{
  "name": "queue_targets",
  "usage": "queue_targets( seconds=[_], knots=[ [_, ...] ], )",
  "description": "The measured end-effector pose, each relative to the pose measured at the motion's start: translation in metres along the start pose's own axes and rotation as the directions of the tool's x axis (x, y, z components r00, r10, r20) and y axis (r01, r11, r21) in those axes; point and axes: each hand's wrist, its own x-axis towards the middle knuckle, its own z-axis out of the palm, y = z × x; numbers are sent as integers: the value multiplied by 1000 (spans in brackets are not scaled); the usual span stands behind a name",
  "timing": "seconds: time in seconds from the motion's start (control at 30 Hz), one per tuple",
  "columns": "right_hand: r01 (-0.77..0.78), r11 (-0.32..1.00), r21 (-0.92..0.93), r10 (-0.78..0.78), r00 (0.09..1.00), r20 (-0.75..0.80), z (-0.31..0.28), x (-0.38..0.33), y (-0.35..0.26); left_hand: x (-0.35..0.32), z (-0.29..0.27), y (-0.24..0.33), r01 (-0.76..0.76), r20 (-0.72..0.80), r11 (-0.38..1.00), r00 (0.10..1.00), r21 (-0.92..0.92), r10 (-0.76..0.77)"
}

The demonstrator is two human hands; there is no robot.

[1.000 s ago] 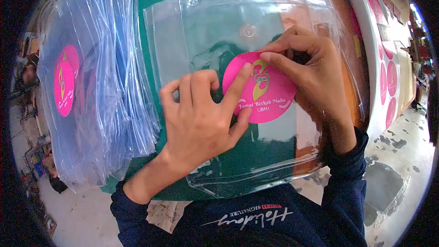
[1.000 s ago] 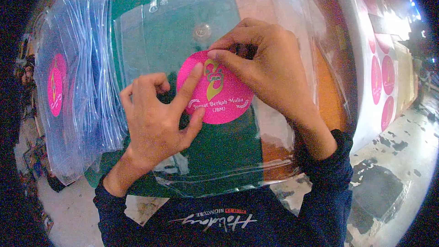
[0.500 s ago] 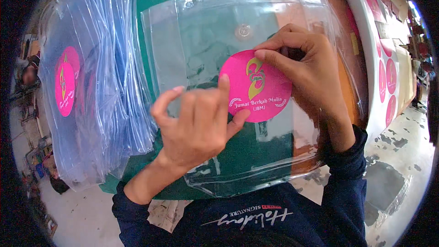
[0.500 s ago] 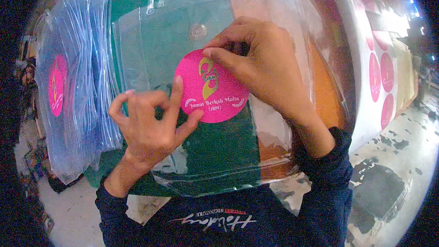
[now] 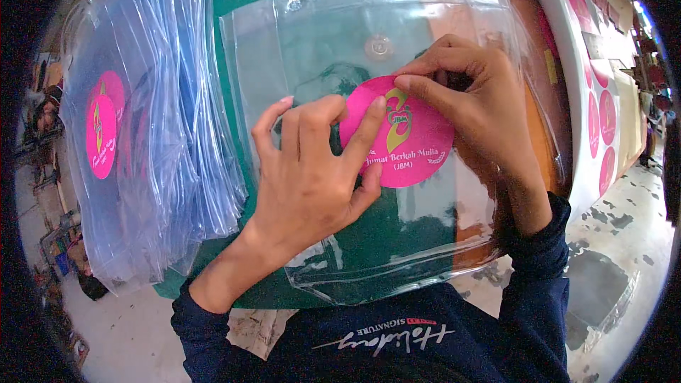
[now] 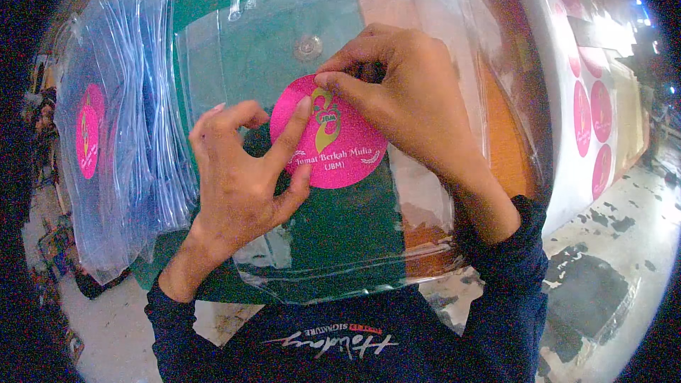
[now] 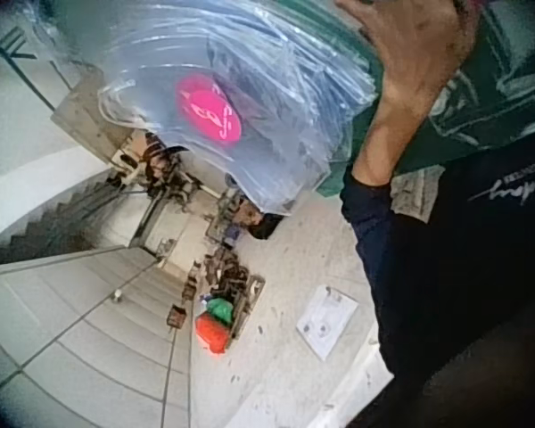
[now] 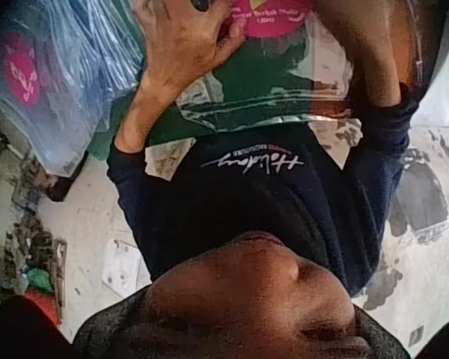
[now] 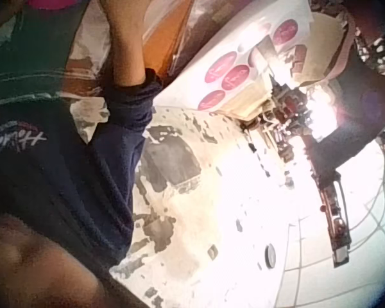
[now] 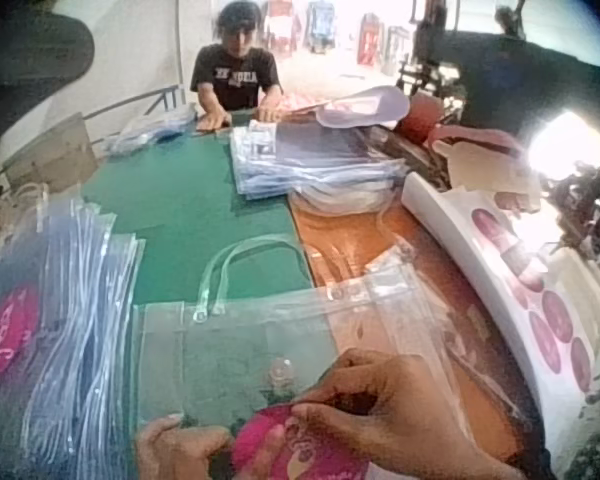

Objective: The person applies a circular sticker onto a clear plastic bag by hand, sets the bag aside, peels another sticker from a backing sheet, and presses it onto the next plastic bag.

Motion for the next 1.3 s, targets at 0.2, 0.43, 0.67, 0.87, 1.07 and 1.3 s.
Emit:
queue_targets(
  seconds=[0.2,0.43,0.67,0.87,1.07,1.3],
  knots=[
    [30,999,15,-30,999,24,0,3,5,1,2,1,-78,81,990,993,-116,88],
    [27,1000,2,-27,999,27,-3,4,6,3,6,6,-306,39,951,951,-43,308],
    [35,998,54,-37,998,42,-3,5,7,7,4,15,-128,159,991,978,-48,134],
    [21,1000,-24,-19,999,48,-5,5,4,7,4,16,-203,148,976,966,-75,212],
    [14,999,41,-16,999,51,-5,6,5,8,9,17,-216,98,971,969,-102,226],
    [35,999,13,-35,997,66,-6,6,6,11,10,17,-201,47,971,977,-129,209]
  ],
)
